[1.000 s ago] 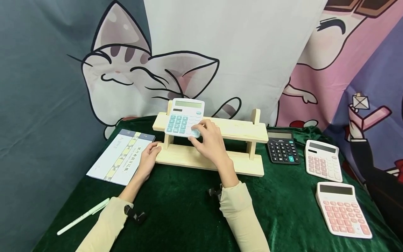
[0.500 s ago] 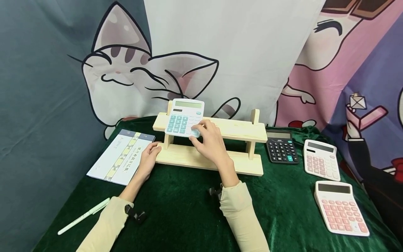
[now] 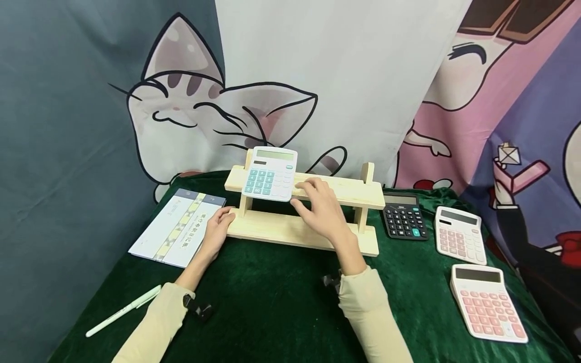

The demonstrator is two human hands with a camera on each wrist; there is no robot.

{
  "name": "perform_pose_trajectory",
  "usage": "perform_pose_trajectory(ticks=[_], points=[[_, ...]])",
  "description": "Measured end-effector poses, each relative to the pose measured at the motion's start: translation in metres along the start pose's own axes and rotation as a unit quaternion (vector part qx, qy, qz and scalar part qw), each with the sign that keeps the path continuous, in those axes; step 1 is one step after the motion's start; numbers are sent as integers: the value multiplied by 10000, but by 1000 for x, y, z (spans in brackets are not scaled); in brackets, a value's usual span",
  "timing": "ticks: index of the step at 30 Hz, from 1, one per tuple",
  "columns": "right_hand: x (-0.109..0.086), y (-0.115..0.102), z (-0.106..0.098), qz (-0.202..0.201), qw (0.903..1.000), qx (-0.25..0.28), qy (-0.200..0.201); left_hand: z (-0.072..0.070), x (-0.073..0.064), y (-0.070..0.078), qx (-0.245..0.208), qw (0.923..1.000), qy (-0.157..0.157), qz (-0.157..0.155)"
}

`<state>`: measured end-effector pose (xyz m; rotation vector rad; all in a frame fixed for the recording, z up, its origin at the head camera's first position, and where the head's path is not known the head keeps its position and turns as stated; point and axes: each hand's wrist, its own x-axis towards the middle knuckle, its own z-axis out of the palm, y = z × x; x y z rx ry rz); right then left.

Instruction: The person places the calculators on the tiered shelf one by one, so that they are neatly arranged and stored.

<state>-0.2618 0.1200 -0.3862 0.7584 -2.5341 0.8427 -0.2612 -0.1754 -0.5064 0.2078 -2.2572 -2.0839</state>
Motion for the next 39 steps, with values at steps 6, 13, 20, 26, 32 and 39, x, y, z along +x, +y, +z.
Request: perform_pose_trajectory(ticks=[6, 13, 20, 26, 32, 39], points=[[-22, 27, -29, -93, 9992, -380, 120, -1, 0, -2, 36, 10000, 25, -5], [-63, 62, -54, 353, 9953, -892, 95, -7, -7, 2, 125, 9998, -60, -149], [-108, 84, -77, 387, 9904, -1169, 626, -9, -10, -3, 152, 9995, -118, -232], [-128, 98, -104, 591, 9849, -1369, 881, -7, -9, -9, 183, 9997, 16, -158], [-150, 114, -129, 1332, 9757, -1594, 692, -3, -6, -8, 258, 9996, 22, -70], [-179, 134, -150, 2172, 9535, -2077, 210, 0, -2, -3, 93, 9999, 10, -66]])
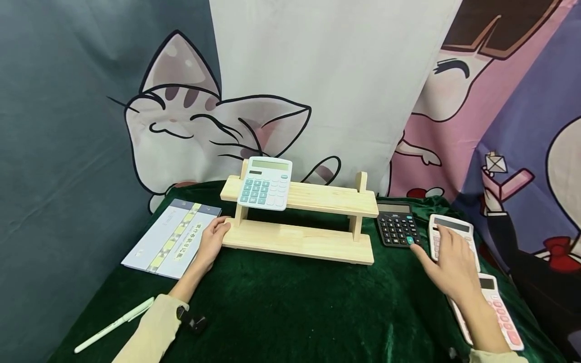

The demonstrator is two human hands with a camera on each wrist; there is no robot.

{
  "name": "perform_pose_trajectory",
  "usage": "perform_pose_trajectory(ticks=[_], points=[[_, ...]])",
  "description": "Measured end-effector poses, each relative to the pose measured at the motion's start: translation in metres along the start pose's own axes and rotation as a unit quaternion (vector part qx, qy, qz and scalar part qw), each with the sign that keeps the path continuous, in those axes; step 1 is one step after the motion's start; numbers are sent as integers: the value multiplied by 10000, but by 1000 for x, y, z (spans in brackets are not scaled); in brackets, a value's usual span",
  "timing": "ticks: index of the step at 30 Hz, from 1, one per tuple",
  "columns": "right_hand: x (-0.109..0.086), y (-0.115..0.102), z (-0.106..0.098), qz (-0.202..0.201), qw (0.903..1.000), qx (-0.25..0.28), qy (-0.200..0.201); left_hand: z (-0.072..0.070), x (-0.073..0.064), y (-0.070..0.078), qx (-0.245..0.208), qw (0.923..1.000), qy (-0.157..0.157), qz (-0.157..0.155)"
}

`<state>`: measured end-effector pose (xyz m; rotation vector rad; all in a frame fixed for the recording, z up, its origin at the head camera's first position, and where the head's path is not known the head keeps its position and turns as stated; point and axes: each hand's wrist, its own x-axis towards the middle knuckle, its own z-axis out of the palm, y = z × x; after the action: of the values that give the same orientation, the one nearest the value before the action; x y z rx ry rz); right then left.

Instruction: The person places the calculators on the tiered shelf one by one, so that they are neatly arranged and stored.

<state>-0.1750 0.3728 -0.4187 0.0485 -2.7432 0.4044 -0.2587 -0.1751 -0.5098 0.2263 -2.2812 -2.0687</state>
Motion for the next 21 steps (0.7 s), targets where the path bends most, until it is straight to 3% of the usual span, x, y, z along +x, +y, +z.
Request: perform_pose_trajectory(ticks=[4, 7, 11, 14, 18, 21], points=[[-12, 22, -4, 503, 9969, -373, -474, 0, 1, 2, 7, 10000, -32, -30], [-20, 39, -5, 776, 9939, -529, -577, 1, 2, 2, 9, 10000, 10, -27], [-32, 57, -5, 1301, 9841, -846, -863, 0, 1, 2, 10, 10000, 52, -1], [-39, 66, -6, 2068, 9602, -1020, -1577, 0, 0, 2, 30, 10000, 45, -22], [-48, 72, -4, 3026, 9163, -926, -2456, 0, -1, 0, 54, 9999, 80, -67], [-54, 75, -1, 3354, 9001, -689, -2694, 0, 0, 0, 76, 9999, 64, -74]])
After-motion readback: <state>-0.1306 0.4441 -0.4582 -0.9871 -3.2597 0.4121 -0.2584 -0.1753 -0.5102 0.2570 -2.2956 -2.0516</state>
